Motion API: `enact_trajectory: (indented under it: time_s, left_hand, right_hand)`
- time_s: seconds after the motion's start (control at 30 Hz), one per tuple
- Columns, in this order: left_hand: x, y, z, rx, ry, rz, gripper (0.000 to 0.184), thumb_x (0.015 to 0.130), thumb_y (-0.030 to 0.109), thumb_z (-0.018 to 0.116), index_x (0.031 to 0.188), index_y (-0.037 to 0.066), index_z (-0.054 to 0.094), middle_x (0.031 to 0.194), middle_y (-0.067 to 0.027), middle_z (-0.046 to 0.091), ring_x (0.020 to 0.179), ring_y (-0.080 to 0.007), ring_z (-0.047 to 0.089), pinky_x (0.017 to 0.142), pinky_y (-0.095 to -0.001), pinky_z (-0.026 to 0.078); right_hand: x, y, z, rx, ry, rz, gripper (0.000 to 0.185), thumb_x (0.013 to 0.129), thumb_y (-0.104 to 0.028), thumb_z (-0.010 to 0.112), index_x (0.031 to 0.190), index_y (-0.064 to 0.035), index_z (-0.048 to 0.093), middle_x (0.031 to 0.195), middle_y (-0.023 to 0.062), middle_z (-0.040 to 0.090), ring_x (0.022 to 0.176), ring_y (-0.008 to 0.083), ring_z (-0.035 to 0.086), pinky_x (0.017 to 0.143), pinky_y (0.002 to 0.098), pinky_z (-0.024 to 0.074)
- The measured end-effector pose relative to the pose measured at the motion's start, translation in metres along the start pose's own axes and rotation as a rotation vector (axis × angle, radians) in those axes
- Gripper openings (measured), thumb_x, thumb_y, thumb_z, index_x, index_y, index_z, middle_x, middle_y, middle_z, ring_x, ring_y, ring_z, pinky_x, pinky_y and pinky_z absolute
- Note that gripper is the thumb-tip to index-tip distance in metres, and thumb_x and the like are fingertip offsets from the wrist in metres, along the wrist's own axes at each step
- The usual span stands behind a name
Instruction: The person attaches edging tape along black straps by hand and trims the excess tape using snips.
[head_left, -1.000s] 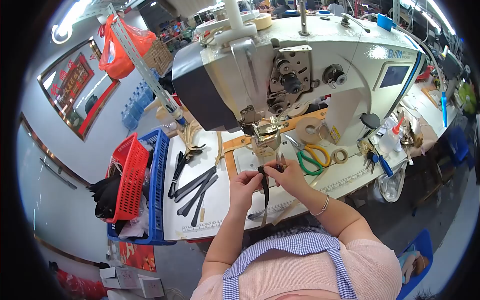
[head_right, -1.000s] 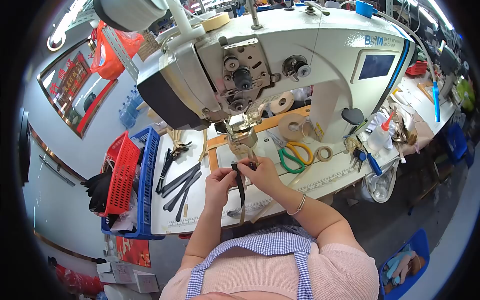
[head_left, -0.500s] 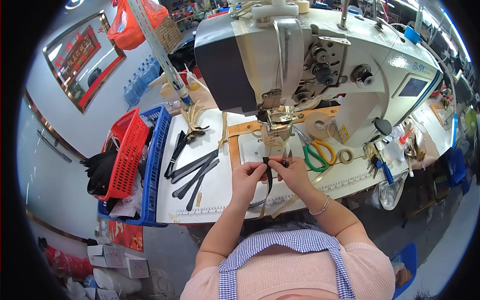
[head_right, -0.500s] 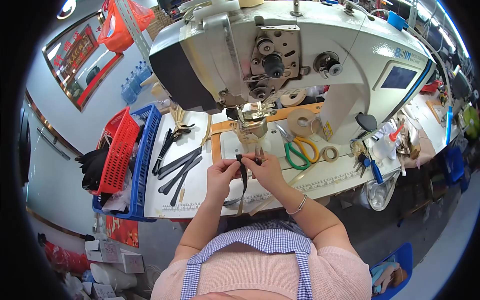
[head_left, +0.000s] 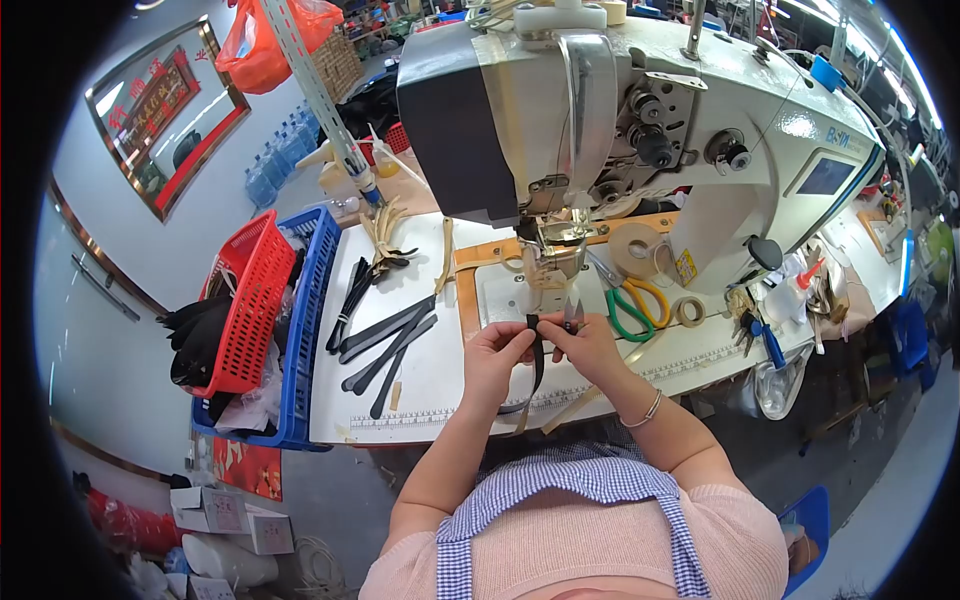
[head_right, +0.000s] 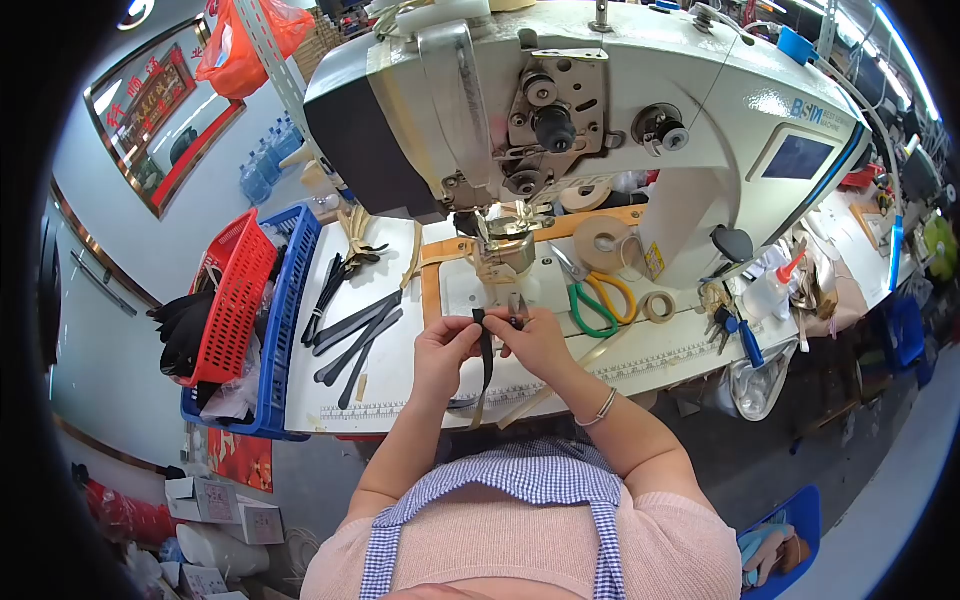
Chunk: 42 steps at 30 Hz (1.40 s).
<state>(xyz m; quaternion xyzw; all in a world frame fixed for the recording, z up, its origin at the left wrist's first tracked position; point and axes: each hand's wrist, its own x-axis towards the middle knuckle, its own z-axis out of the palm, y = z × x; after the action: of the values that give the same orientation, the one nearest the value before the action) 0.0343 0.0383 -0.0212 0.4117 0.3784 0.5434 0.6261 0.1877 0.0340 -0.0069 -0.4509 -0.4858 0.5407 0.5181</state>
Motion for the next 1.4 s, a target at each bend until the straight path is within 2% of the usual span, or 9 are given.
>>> enact_trajectory:
  time_s: [0.23,0.33,0.57,0.83,1.03,1.23,1.33,1.4]
  left_hand:
    - [-0.001,0.0,-0.006,-0.214,-0.064,-0.106,0.014,0.082,0.005,0.063,0.094,-0.001,0.059,0.085,-0.0078,0.063,0.069,-0.0121,0.059,0.063,-0.0238,0.05]
    - [-0.001,0.001,-0.005,-0.178,-0.061,-0.095,0.013,0.083,0.005,0.062,0.094,-0.001,0.058,0.085,-0.0076,0.063,0.069,-0.0124,0.059,0.063,-0.0244,0.05]
    - [-0.004,-0.005,-0.006,-0.189,-0.069,-0.072,0.012,0.082,0.005,0.062,0.092,-0.001,0.058,0.083,-0.0069,0.062,0.069,-0.0117,0.059,0.061,-0.0238,0.05]
    - [-0.005,-0.007,-0.007,-0.155,-0.013,-0.06,0.009,0.082,0.001,0.059,0.09,-0.001,0.057,0.081,-0.008,0.062,0.063,-0.0102,0.057,0.055,-0.021,0.048]
    - [-0.004,-0.011,-0.009,-0.18,-0.003,-0.067,0.007,0.082,0.001,0.059,0.089,-0.001,0.057,0.08,-0.0082,0.062,0.065,-0.0115,0.06,0.057,-0.0223,0.051]
    - [-0.004,-0.019,-0.012,-0.115,0.019,-0.008,0.008,0.082,0.002,0.061,0.089,0.0,0.058,0.08,-0.008,0.063,0.064,-0.0113,0.06,0.057,-0.0222,0.051]
    - [-0.008,-0.018,-0.007,0.065,0.067,0.064,0.01,0.081,0.004,0.063,0.089,0.0,0.059,0.078,-0.007,0.063,0.064,-0.0101,0.059,0.057,-0.0211,0.049]
    - [-0.011,-0.008,-0.001,0.073,0.082,0.115,0.011,0.08,0.004,0.064,0.089,0.0,0.06,0.076,-0.0062,0.063,0.064,-0.0094,0.058,0.057,-0.0205,0.047]
  right_hand:
    - [-0.001,-0.004,-0.007,0.028,-0.088,0.078,0.021,0.081,-0.018,0.065,0.092,-0.0007,0.067,0.071,0.0021,0.064,0.051,0.0076,0.055,0.045,0.0196,0.0377]
    - [-0.003,-0.003,-0.006,-0.035,-0.097,0.038,0.019,0.082,-0.015,0.064,0.094,-0.0006,0.066,0.075,0.005,0.065,0.051,0.0069,0.053,0.046,0.0172,0.0374]
    - [-0.002,-0.003,0.0,-0.045,-0.004,0.041,0.021,0.081,-0.016,0.063,0.093,0.0005,0.066,0.07,0.004,0.063,0.051,0.0086,0.055,0.046,0.0206,0.0425]
    - [-0.003,-0.006,0.003,-0.118,-0.046,0.052,0.022,0.081,-0.014,0.062,0.095,0.0016,0.065,0.066,0.0041,0.062,0.049,0.0096,0.055,0.045,0.0215,0.0434]
    - [0.001,0.004,0.001,-0.152,-0.085,0.038,0.023,0.081,-0.015,0.062,0.095,0.0021,0.065,0.066,0.0052,0.062,0.049,0.0101,0.056,0.046,0.0219,0.0445]
    - [-0.002,0.003,0.004,-0.188,-0.083,0.033,0.023,0.082,-0.016,0.063,0.095,0.0028,0.065,0.067,0.0048,0.062,0.048,0.0095,0.055,0.045,0.0224,0.0446]
    - [0.001,0.005,0.002,-0.158,-0.081,0.084,0.022,0.082,-0.018,0.063,0.093,0.0014,0.065,0.067,0.0036,0.062,0.049,0.0081,0.053,0.044,0.0221,0.0435]
    - [0.003,0.004,-0.002,-0.124,-0.102,0.078,0.02,0.083,-0.019,0.063,0.089,-0.0001,0.065,0.067,0.0028,0.062,0.05,0.0074,0.052,0.044,0.0209,0.0418]
